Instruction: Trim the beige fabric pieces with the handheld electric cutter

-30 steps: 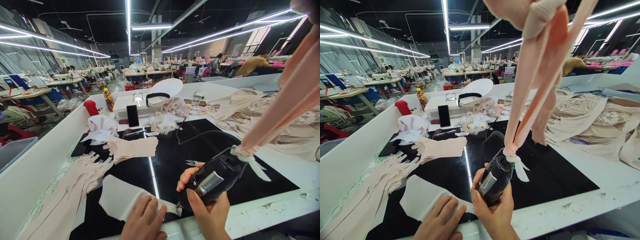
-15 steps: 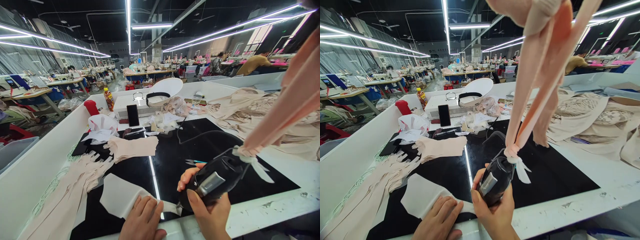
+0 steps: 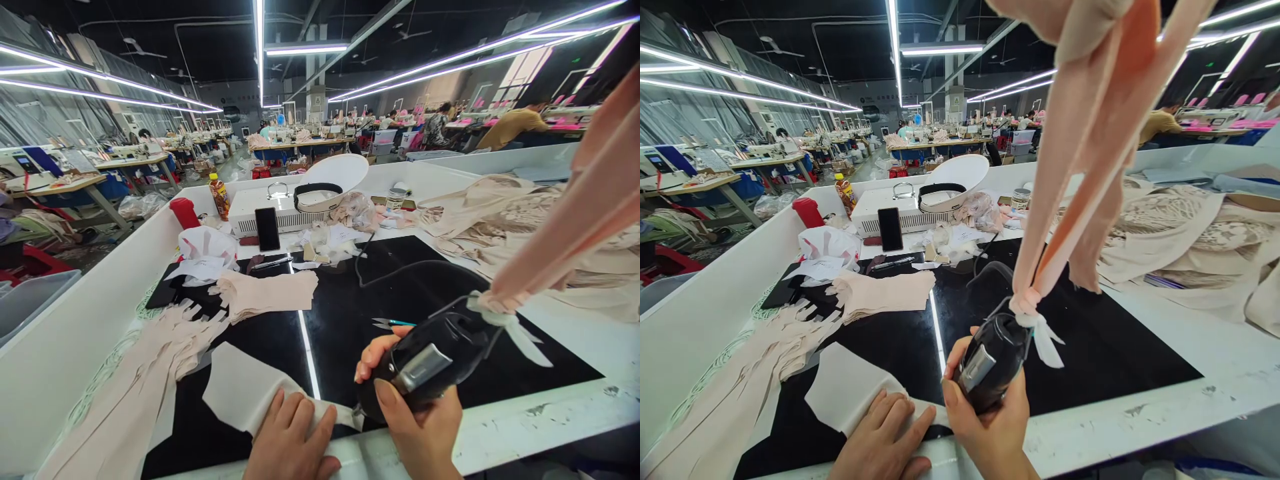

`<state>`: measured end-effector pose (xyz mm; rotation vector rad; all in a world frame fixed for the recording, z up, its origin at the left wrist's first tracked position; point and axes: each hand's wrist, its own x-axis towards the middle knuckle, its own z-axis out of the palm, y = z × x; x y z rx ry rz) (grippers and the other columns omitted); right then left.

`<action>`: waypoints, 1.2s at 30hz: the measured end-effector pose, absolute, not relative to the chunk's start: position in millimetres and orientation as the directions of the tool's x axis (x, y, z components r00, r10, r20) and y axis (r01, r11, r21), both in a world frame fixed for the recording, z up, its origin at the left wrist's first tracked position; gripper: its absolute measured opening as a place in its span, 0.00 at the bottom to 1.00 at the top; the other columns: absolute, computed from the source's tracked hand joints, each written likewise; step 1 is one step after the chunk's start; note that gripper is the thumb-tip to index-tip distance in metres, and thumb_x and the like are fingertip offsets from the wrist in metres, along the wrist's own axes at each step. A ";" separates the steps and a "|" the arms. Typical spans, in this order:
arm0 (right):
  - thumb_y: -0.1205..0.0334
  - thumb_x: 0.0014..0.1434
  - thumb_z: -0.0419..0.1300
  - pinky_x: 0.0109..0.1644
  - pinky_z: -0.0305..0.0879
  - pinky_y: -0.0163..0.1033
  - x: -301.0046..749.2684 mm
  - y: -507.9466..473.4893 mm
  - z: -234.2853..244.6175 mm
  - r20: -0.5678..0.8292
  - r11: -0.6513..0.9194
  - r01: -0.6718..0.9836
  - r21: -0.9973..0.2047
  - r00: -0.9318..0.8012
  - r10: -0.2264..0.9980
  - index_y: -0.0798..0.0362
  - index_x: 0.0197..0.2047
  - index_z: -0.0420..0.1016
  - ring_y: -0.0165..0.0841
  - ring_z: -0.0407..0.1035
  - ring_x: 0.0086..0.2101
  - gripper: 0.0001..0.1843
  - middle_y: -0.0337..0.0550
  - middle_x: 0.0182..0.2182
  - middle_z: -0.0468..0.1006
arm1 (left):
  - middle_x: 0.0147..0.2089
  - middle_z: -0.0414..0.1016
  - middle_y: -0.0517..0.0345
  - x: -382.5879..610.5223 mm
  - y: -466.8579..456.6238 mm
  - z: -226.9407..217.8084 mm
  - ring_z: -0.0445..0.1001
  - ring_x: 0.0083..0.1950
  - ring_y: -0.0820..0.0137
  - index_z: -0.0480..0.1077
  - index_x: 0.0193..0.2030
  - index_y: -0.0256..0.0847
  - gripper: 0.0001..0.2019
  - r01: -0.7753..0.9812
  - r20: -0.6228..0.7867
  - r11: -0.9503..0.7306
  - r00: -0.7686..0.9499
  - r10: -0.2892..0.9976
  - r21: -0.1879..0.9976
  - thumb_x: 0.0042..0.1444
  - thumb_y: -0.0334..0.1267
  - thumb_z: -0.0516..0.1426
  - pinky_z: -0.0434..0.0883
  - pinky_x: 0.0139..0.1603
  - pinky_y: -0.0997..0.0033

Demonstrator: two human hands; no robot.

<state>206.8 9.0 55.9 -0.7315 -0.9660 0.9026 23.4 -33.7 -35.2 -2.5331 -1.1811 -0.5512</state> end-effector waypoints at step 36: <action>0.60 0.68 0.69 0.33 0.75 0.37 199.8 27.0 49.3 0.477 0.483 -0.361 -0.797 0.112 0.872 0.43 0.59 0.70 0.30 0.74 0.29 0.20 0.38 0.36 0.78 | 0.48 0.75 0.51 40.5 -50.1 -49.2 0.74 0.56 0.57 0.75 0.62 0.49 0.26 0.846 0.573 -0.532 0.453 0.683 -0.035 0.79 0.53 0.40 0.67 0.67 0.49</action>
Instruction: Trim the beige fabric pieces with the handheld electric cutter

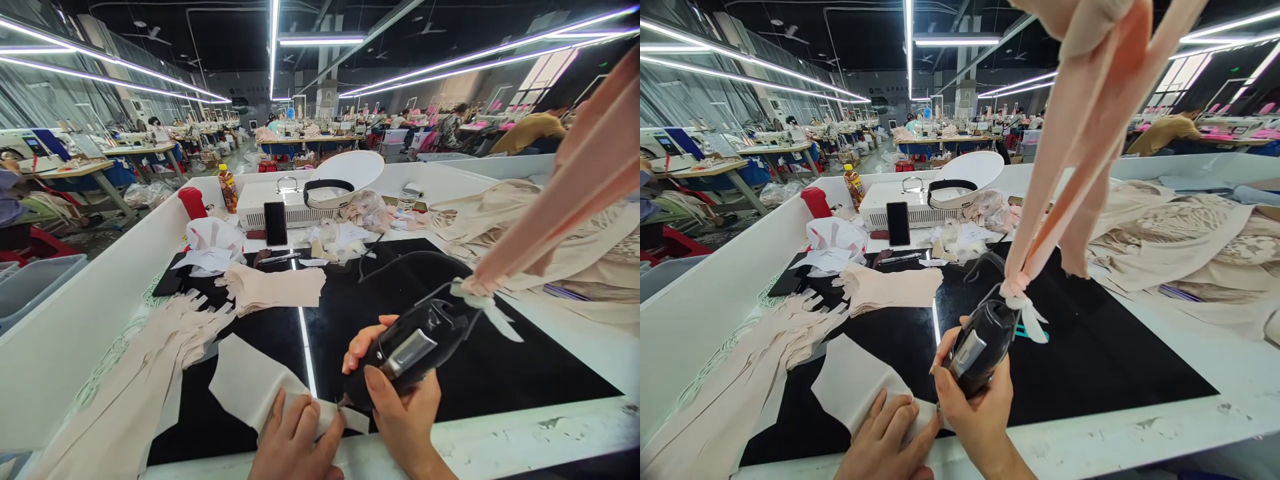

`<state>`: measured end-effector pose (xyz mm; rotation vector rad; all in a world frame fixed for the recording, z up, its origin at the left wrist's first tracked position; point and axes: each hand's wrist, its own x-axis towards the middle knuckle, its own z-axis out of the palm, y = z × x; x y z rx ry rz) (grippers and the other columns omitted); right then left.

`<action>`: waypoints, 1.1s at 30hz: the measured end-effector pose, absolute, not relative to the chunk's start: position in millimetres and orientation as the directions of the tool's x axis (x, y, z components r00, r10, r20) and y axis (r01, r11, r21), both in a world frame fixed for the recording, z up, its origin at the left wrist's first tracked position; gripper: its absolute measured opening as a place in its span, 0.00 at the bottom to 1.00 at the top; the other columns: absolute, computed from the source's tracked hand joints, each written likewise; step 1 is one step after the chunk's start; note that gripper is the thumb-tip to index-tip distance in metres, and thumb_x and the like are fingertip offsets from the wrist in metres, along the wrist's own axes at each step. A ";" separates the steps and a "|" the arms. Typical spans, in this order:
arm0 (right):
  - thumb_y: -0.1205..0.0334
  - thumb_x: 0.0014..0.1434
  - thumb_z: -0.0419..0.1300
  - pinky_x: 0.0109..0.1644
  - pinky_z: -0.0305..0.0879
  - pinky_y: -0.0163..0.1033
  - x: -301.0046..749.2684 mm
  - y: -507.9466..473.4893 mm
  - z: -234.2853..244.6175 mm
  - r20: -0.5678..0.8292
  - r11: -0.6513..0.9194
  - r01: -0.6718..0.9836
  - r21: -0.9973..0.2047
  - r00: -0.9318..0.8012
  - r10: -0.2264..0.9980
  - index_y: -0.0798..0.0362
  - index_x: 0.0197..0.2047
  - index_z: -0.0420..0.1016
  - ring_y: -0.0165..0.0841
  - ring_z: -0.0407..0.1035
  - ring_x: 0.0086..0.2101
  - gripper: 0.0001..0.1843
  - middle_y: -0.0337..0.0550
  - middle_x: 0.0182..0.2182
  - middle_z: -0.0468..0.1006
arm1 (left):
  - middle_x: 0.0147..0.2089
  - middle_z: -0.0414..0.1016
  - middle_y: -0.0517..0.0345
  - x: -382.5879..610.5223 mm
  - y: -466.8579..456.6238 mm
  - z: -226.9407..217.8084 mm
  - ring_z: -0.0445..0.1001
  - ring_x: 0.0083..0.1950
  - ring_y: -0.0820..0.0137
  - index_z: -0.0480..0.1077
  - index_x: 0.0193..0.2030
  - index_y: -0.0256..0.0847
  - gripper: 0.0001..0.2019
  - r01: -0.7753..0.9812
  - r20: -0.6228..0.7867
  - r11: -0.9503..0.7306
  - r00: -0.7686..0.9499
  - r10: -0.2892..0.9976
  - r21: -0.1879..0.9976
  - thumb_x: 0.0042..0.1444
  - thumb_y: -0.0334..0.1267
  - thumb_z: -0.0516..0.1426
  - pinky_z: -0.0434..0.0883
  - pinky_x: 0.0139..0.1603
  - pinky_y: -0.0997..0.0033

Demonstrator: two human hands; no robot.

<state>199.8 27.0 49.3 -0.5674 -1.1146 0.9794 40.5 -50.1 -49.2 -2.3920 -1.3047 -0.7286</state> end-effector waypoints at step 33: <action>0.60 0.67 0.69 0.33 0.75 0.35 177.7 32.8 46.0 0.482 0.450 -0.457 -0.767 0.053 0.875 0.41 0.60 0.69 0.29 0.72 0.30 0.21 0.37 0.37 0.77 | 0.50 0.79 0.53 34.5 -51.4 -52.9 0.76 0.57 0.58 0.77 0.60 0.51 0.19 0.832 0.606 -0.551 0.468 0.643 -0.058 0.78 0.50 0.47 0.70 0.68 0.49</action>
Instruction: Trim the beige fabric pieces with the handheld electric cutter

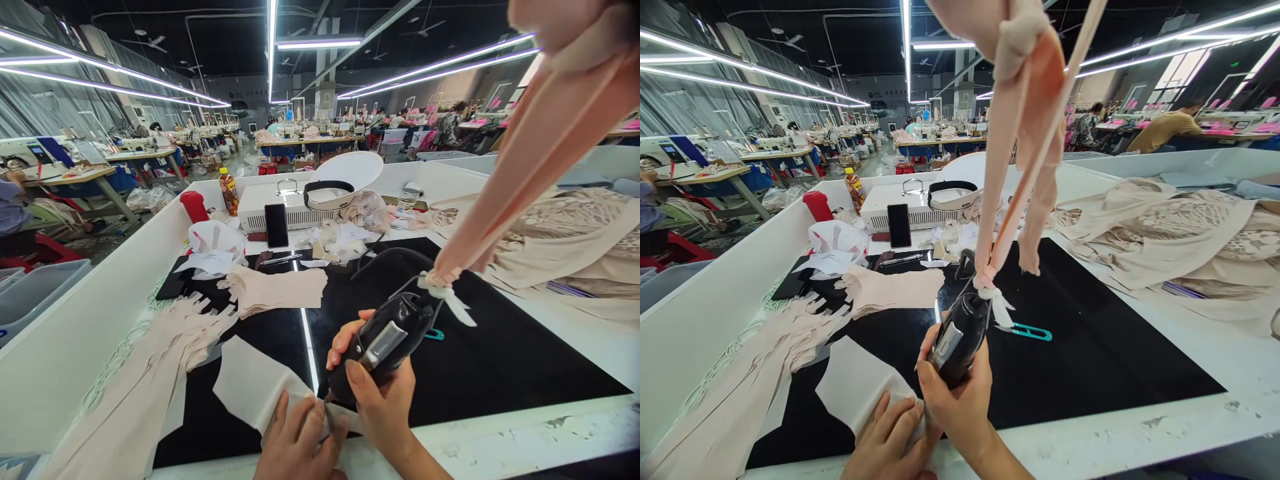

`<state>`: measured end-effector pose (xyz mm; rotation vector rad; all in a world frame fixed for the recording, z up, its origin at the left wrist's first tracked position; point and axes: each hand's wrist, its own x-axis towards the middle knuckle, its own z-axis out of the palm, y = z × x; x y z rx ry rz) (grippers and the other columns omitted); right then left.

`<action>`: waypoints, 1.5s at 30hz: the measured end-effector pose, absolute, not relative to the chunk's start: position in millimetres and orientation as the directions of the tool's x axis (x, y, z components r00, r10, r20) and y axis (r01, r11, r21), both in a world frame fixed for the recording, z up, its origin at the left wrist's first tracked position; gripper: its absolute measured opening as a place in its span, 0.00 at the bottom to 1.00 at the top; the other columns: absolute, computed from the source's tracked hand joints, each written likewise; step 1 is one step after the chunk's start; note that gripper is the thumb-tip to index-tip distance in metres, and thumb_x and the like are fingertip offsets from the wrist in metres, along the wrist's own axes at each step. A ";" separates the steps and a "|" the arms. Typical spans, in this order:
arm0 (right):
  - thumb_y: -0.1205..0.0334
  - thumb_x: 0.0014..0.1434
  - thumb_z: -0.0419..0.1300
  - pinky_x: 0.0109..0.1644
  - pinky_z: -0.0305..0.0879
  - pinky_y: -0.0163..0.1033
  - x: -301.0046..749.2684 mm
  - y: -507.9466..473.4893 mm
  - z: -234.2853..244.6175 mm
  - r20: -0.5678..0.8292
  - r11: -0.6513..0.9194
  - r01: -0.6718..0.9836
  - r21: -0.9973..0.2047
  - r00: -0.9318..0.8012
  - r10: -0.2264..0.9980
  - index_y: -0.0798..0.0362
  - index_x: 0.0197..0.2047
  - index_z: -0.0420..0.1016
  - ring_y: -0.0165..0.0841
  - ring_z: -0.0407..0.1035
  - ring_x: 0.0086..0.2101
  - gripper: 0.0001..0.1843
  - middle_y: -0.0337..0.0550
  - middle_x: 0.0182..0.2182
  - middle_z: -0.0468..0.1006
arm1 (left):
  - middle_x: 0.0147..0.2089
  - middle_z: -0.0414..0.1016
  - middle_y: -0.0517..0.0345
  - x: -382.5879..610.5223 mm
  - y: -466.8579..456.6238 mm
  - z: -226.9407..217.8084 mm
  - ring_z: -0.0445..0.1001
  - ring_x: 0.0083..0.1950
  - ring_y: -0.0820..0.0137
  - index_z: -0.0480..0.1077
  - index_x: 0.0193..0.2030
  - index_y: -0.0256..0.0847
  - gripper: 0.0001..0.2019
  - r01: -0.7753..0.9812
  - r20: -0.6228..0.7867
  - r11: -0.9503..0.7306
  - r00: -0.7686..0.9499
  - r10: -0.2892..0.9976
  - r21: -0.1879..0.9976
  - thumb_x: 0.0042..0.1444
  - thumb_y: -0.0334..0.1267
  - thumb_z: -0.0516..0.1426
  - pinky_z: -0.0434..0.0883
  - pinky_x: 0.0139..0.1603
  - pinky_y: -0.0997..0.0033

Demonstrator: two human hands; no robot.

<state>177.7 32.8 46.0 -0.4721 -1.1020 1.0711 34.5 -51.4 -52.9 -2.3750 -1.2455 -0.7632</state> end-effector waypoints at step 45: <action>0.58 0.65 0.71 0.34 0.76 0.41 178.9 29.6 50.1 0.430 0.451 -0.401 -0.798 0.146 0.891 0.45 0.58 0.68 0.33 0.74 0.28 0.22 0.38 0.33 0.78 | 0.56 0.79 0.53 4.0 -38.9 -21.2 0.75 0.57 0.64 0.76 0.60 0.42 0.20 0.778 0.573 -0.620 0.556 0.602 -0.104 0.76 0.53 0.52 0.69 0.70 0.61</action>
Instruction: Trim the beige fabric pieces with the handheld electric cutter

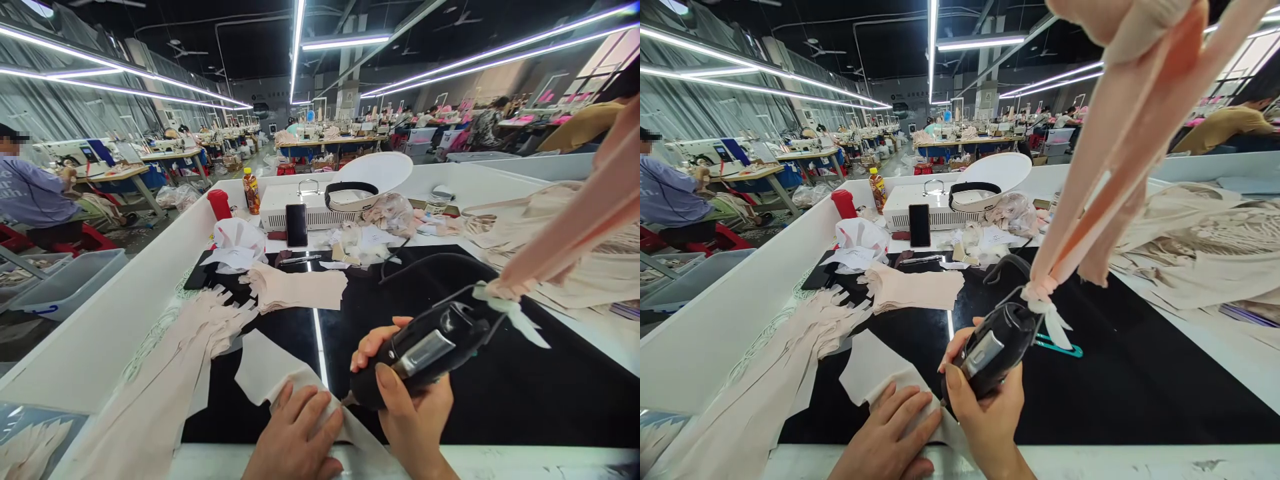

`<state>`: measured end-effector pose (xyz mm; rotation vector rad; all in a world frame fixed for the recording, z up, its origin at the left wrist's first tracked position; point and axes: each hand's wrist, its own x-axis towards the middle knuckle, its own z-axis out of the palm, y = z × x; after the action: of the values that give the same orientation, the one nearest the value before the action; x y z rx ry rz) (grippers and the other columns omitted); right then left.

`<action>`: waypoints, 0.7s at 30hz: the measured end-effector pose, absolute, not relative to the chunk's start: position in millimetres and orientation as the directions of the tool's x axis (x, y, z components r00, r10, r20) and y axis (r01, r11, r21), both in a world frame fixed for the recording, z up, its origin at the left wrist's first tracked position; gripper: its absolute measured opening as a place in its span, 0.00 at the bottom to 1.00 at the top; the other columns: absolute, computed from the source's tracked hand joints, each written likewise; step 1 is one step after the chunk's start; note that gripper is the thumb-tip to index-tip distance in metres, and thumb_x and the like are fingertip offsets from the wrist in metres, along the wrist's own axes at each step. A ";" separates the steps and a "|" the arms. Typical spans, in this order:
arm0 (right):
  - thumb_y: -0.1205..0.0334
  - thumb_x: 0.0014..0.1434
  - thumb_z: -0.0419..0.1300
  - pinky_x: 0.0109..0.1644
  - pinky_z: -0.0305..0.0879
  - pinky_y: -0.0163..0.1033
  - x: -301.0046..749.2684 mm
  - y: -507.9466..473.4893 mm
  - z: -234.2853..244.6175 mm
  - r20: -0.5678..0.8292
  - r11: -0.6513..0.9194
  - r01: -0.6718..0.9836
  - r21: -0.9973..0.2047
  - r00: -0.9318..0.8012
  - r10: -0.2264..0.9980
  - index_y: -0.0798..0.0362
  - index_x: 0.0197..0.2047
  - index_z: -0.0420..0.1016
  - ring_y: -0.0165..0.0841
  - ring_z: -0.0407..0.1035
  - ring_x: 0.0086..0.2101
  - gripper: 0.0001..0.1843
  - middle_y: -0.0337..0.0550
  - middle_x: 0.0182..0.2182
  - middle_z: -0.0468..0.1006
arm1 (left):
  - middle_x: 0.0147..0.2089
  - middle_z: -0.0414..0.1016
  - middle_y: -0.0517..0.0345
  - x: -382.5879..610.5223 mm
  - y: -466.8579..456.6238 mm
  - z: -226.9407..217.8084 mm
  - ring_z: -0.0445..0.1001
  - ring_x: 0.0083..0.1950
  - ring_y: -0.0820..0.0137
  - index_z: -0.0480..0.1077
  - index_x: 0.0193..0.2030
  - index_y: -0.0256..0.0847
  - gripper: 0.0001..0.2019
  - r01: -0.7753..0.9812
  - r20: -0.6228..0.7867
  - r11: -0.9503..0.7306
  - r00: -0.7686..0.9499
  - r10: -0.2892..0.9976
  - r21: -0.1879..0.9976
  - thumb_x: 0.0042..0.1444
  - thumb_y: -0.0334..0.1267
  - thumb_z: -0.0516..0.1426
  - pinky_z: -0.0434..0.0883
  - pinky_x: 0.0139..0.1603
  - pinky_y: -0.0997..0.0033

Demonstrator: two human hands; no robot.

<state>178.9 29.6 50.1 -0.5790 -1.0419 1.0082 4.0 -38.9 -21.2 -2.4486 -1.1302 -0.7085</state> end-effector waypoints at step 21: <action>0.58 0.67 0.70 0.34 0.74 0.39 166.9 40.6 48.7 0.461 0.449 -0.451 -0.771 0.091 0.883 0.44 0.58 0.68 0.31 0.74 0.29 0.21 0.36 0.35 0.76 | 0.55 0.75 0.48 9.0 -41.2 -36.7 0.75 0.56 0.60 0.74 0.61 0.42 0.22 0.791 0.582 -0.612 0.510 0.633 -0.027 0.72 0.56 0.56 0.71 0.68 0.53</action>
<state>166.9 40.6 48.7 -0.5004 -1.0667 1.0547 9.0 -41.2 -36.7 -2.4659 -1.1962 -0.7735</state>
